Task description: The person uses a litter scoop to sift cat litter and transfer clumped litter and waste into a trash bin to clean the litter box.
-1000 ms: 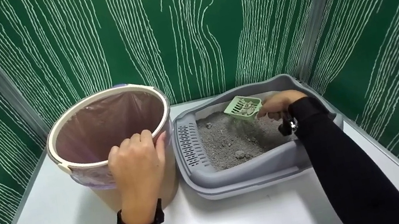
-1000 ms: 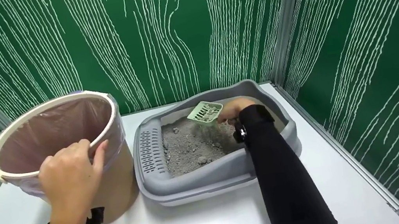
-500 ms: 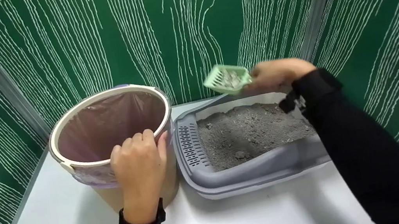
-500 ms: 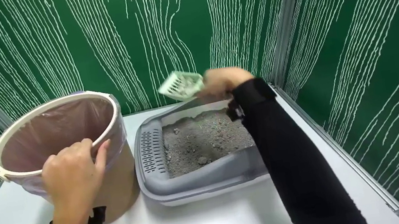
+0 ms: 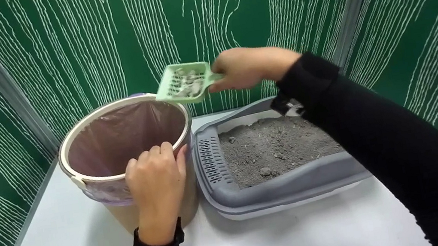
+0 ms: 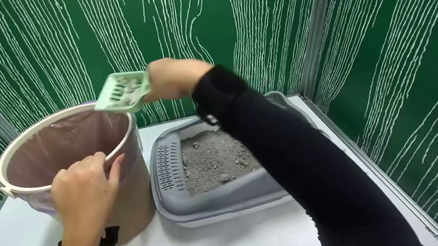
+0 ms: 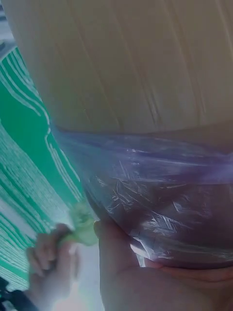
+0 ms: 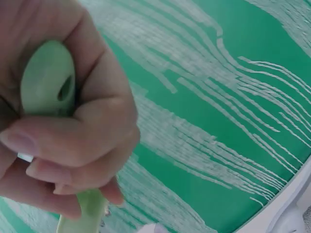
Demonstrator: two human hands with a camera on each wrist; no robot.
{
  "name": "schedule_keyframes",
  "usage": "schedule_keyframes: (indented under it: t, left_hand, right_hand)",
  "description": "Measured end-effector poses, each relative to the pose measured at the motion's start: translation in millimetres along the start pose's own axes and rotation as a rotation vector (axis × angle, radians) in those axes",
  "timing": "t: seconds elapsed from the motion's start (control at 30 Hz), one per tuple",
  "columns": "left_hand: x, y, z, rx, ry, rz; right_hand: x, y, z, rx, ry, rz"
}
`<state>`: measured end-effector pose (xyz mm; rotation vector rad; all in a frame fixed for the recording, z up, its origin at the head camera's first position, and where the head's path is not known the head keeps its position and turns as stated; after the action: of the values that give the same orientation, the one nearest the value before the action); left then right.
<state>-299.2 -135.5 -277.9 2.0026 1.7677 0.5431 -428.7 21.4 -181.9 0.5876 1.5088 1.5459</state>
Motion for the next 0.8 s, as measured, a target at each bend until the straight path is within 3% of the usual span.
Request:
schedule_keyframes:
  t: [0.13, 0.27, 0.37, 0.57, 0.8]
  left_hand:
    - [0.2, 0.4, -0.2, 0.015, -0.002, -0.006]
    - [1.2, 1.1, 0.6, 0.024, -0.007, -0.015]
    - [1.3, 1.4, 1.1, 0.027, -0.008, -0.021]
    - [2.8, 0.4, -0.1, 0.023, -0.015, -0.035]
    - [1.7, 0.8, -0.7, 0.022, -0.011, -0.029]
  right_hand:
    - [-31.9, -10.3, -8.7, 0.053, 0.034, 0.071]
    - [-57.3, -24.2, -11.9, 0.144, 0.157, 0.112]
    - [-73.6, -32.1, -12.9, 0.243, 0.246, 0.202]
    - [-87.8, -41.2, -19.6, 0.395, 0.2, 0.453]
    - [-101.0, -49.6, -24.3, 0.485, 0.184, 0.761]
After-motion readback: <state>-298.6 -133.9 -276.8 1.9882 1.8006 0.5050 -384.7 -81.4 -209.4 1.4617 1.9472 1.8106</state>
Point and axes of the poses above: each hand's wrist, its own z-axis away from the middle knuckle, its own y-axis out of the back of the hand, x = y × z, the point moved 9 cm from there along -z, towards the middle knuckle, and after that the axes turned 1 degree about -z, right-handed, at the moved point
